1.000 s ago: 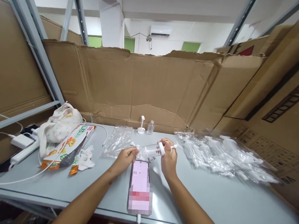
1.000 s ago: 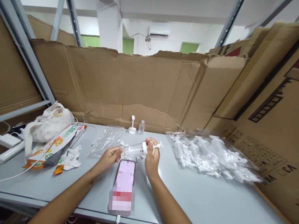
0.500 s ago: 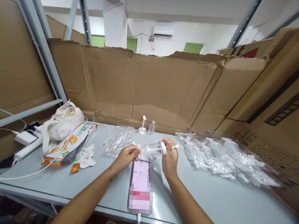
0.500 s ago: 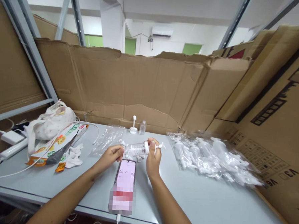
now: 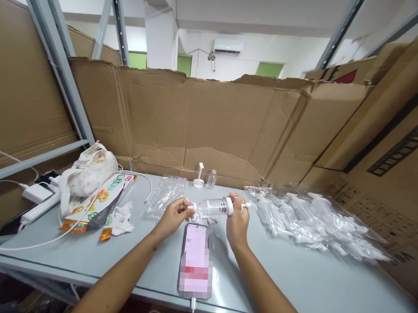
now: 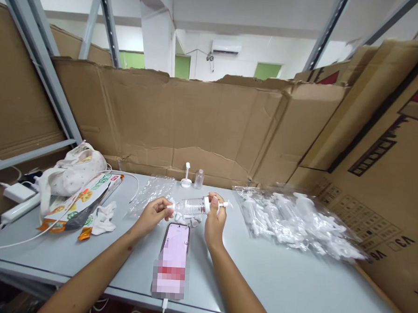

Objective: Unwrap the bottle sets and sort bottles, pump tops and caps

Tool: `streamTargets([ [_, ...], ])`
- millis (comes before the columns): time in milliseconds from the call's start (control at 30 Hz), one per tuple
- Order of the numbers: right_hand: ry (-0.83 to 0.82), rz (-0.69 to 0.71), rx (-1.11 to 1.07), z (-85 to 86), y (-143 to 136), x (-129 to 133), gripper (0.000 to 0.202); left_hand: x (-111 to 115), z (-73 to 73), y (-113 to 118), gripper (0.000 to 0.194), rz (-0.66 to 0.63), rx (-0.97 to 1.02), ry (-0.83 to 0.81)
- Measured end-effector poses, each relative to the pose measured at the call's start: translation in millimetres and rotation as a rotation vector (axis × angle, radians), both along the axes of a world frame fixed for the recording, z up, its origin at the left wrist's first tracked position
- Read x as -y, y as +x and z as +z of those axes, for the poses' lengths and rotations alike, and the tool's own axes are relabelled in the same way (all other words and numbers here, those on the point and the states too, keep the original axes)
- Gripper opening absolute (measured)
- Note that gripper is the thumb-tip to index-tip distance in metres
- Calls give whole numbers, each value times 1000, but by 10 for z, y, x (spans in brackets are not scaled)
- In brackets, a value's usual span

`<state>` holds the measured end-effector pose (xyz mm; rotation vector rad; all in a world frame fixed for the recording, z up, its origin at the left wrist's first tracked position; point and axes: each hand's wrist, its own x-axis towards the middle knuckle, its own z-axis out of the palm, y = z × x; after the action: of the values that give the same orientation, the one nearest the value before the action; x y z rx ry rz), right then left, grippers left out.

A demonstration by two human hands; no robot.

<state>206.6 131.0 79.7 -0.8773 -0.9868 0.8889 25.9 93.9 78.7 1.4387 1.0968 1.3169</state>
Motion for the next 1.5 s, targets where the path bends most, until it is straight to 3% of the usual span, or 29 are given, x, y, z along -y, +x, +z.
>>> streamTargets([
  [167, 50, -12, 47, 45, -5, 52, 37, -38, 11, -66, 49, 106, -132, -82],
  [300, 97, -66, 122, 71, 14, 63, 35, -75, 88, -167, 35, 385, -628, 71],
  [367, 107, -83, 155, 68, 26, 49, 35, -122, 108, -204, 20, 450, -885, 158],
  [500, 111, -94, 191, 45, 34, 19, 36, -260, 63, -195, 20, 376, -1184, 253],
  [633, 113, -82, 208, 35, 22, 23, 35, -356, -12, -132, 28, 292, -1334, 261],
  [800, 123, -66, 233, 44, 14, 50, 32, -387, -86, -84, 35, 235, -1324, 282],
  [967, 133, -71, 233, 52, 12, 50, 32, -406, -142, -80, 40, 219, -1158, 288],
  [1133, 117, -54, 220, 61, 20, 48, 33, -333, -72, -95, 30, 300, -811, 280],
  [1267, 76, 33, 185, 65, 7, 70, 33, -157, 52, -48, 36, 128, -479, 263],
  [1367, 59, 63, 159, 50, -27, 87, 33, -19, 109, 61, 40, 50, -554, 345],
  [1500, -16, 115, 114, 13, -83, 108, 36, 75, 101, 235, 57, 143, -844, 489],
])
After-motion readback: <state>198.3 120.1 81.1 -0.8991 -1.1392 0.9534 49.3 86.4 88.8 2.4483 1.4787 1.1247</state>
